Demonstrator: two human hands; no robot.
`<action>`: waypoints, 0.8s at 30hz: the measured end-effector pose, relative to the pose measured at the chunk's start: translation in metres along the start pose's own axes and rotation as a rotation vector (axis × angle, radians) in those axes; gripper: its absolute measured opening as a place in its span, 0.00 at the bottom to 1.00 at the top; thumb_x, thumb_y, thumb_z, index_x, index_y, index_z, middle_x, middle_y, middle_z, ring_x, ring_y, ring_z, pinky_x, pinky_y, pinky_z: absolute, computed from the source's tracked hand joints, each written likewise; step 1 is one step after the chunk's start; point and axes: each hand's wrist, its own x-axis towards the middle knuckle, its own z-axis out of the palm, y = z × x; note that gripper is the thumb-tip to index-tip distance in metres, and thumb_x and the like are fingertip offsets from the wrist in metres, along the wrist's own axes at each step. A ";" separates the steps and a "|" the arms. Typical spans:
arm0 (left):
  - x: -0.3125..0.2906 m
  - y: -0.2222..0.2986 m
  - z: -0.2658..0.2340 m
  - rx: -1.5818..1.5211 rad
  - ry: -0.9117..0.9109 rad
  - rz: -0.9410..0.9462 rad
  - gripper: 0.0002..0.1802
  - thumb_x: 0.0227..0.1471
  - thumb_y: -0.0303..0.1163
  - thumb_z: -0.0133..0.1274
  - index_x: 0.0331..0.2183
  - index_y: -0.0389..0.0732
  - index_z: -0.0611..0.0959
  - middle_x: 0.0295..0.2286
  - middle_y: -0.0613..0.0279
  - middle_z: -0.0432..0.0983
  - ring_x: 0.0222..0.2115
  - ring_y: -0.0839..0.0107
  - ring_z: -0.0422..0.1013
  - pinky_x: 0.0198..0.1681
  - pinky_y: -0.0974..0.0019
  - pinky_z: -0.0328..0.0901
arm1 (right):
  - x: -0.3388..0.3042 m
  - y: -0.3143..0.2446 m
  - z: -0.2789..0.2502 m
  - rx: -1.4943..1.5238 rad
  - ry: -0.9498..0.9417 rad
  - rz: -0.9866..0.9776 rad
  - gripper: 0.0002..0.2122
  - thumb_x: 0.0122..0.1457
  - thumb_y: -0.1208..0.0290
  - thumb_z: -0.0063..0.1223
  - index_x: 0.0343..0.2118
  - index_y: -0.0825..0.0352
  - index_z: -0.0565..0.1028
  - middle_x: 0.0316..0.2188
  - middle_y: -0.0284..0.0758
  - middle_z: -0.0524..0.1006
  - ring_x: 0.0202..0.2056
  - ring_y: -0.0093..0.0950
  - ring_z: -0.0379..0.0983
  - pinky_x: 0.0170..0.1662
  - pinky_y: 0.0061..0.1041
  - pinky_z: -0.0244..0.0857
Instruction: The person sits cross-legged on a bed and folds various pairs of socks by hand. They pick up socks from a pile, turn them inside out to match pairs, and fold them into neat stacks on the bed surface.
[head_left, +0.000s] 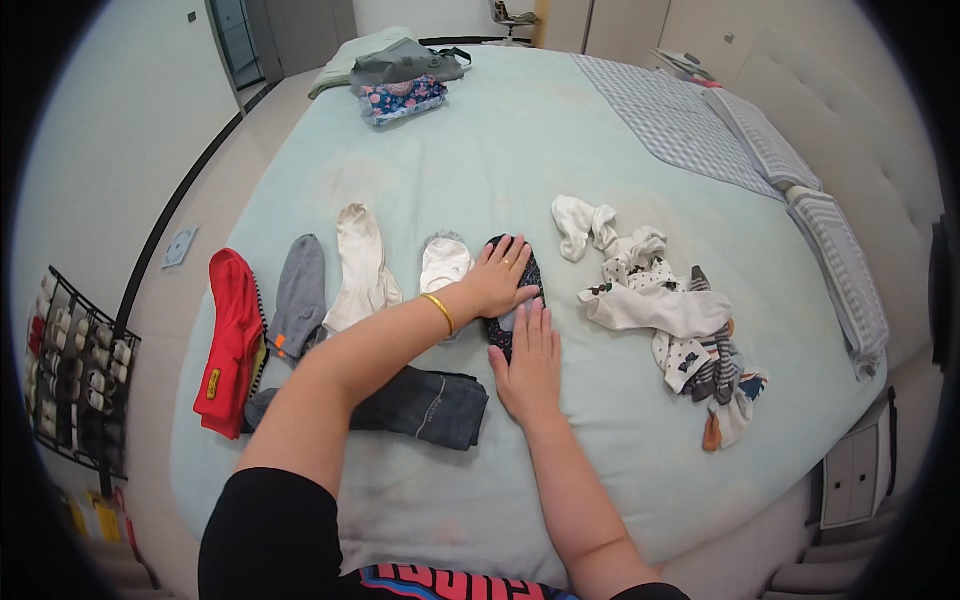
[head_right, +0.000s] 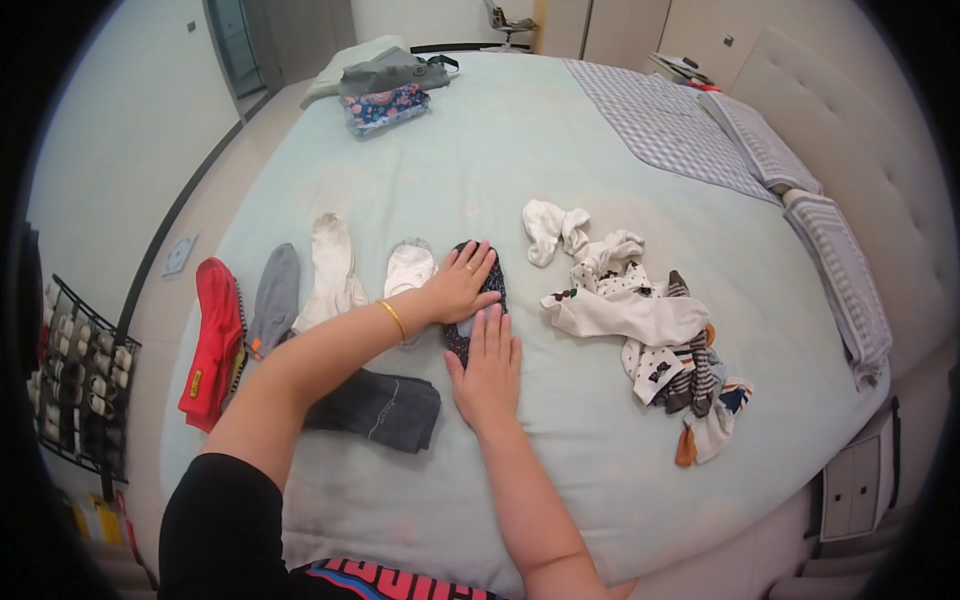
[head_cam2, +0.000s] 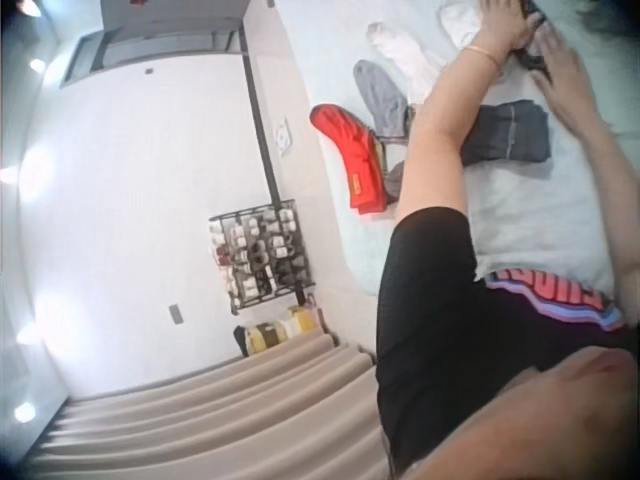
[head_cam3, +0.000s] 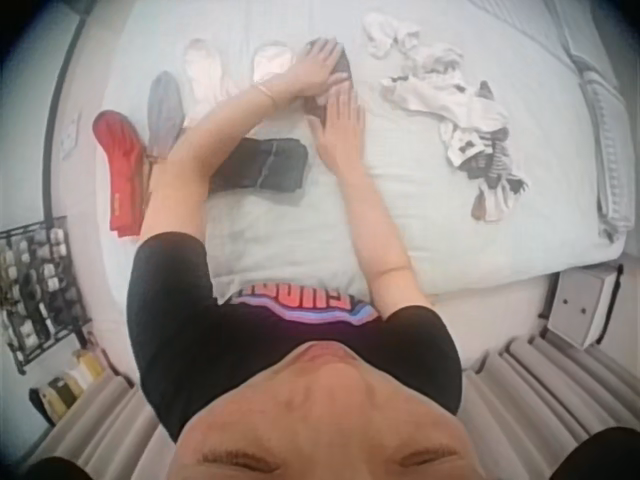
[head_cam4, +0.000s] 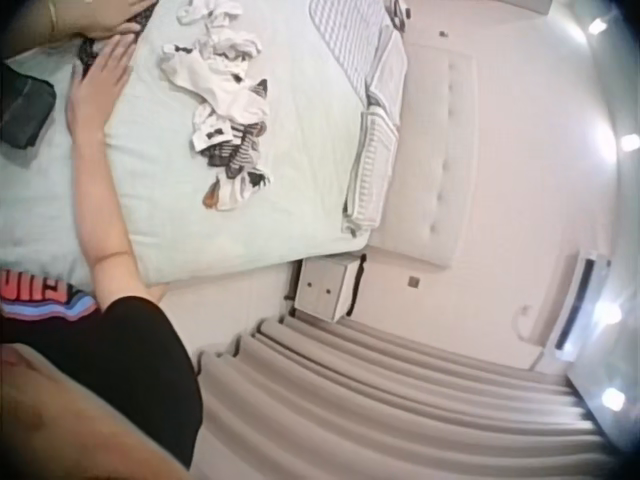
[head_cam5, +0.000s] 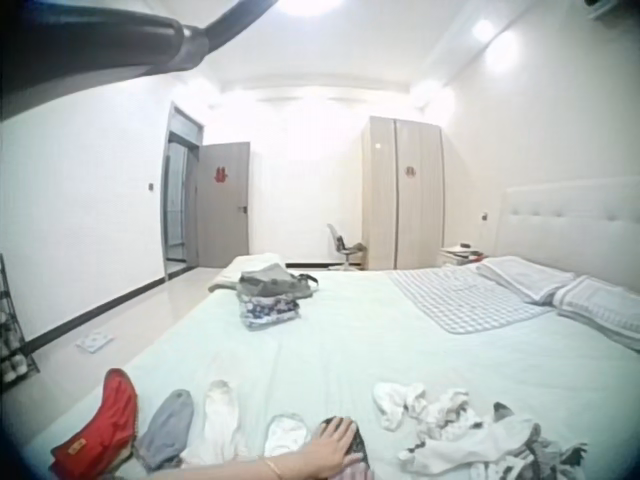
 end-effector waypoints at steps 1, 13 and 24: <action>-0.002 0.000 0.006 -0.015 -0.027 -0.010 0.38 0.53 0.53 0.33 0.55 0.33 0.52 0.56 0.45 0.42 0.57 0.51 0.42 0.57 0.53 0.40 | -0.002 0.002 0.007 -0.016 -0.074 0.002 0.31 0.54 0.57 0.42 0.56 0.70 0.51 0.58 0.43 0.49 0.60 0.39 0.41 0.59 0.39 0.37; 0.002 0.017 -0.002 0.090 -0.116 -0.129 0.37 0.53 0.52 0.32 0.56 0.36 0.51 0.57 0.49 0.42 0.58 0.56 0.38 0.58 0.54 0.36 | -0.005 0.003 0.017 0.082 -0.077 0.036 0.33 0.55 0.53 0.39 0.56 0.73 0.49 0.57 0.48 0.49 0.59 0.40 0.43 0.59 0.36 0.37; -0.213 0.148 -0.079 -0.321 0.189 0.039 0.36 0.49 0.42 0.47 0.54 0.36 0.55 0.56 0.44 0.40 0.57 0.45 0.39 0.56 0.47 0.41 | -0.085 0.022 -0.053 0.236 -0.137 -0.101 0.26 0.51 0.66 0.48 0.50 0.74 0.58 0.55 0.54 0.49 0.57 0.47 0.46 0.58 0.36 0.42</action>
